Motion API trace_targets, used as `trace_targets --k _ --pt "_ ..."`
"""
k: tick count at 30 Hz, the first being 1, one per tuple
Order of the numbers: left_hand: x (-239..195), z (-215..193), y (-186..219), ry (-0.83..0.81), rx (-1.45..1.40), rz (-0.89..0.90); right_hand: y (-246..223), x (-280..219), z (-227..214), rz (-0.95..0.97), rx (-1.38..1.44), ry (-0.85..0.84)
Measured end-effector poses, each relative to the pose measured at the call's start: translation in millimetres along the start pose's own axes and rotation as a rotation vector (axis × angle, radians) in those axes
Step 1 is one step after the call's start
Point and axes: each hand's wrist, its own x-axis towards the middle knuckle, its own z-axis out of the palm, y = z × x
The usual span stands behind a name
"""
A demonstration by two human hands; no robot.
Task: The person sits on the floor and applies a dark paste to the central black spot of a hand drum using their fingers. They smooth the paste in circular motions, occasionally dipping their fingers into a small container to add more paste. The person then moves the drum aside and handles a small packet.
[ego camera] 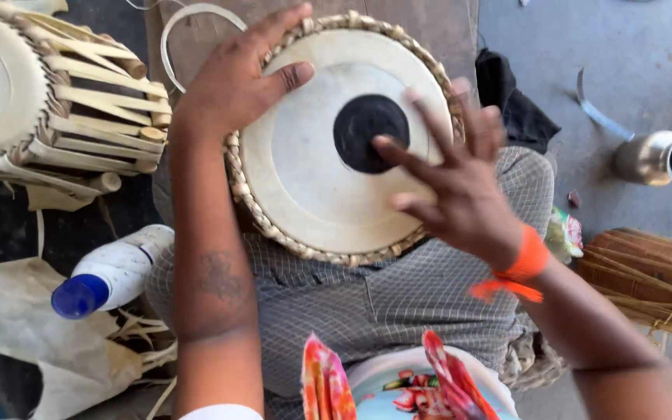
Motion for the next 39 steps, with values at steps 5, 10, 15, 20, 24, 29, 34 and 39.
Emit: trace_targets --k 5,10,15,20,24,29,34,39 --pt "1 11 1 0.038 -0.073 -0.068 -7 15 6 -0.030 -0.059 -0.119" --pt "-1 11 5 0.036 -0.001 -0.170 -3 14 -10 -0.004 0.025 -0.082" --pt "2 12 7 0.071 0.004 -0.162 0 16 -17 -0.010 0.053 -0.059" --pt "0 14 8 0.078 0.041 -0.163 -13 17 -8 -0.035 0.014 -0.061" --pt "-4 16 0 0.098 -0.009 -0.102 -15 8 -15 -0.040 -0.029 -0.004" --pt "-2 17 1 0.100 0.012 -0.149 -3 10 -24 0.040 0.003 0.073" --pt "5 14 1 0.102 0.045 -0.123 -2 15 -19 0.017 -0.021 0.041" --pt "5 12 1 0.108 0.040 -0.037 -6 25 -1 -0.021 -0.075 0.016"
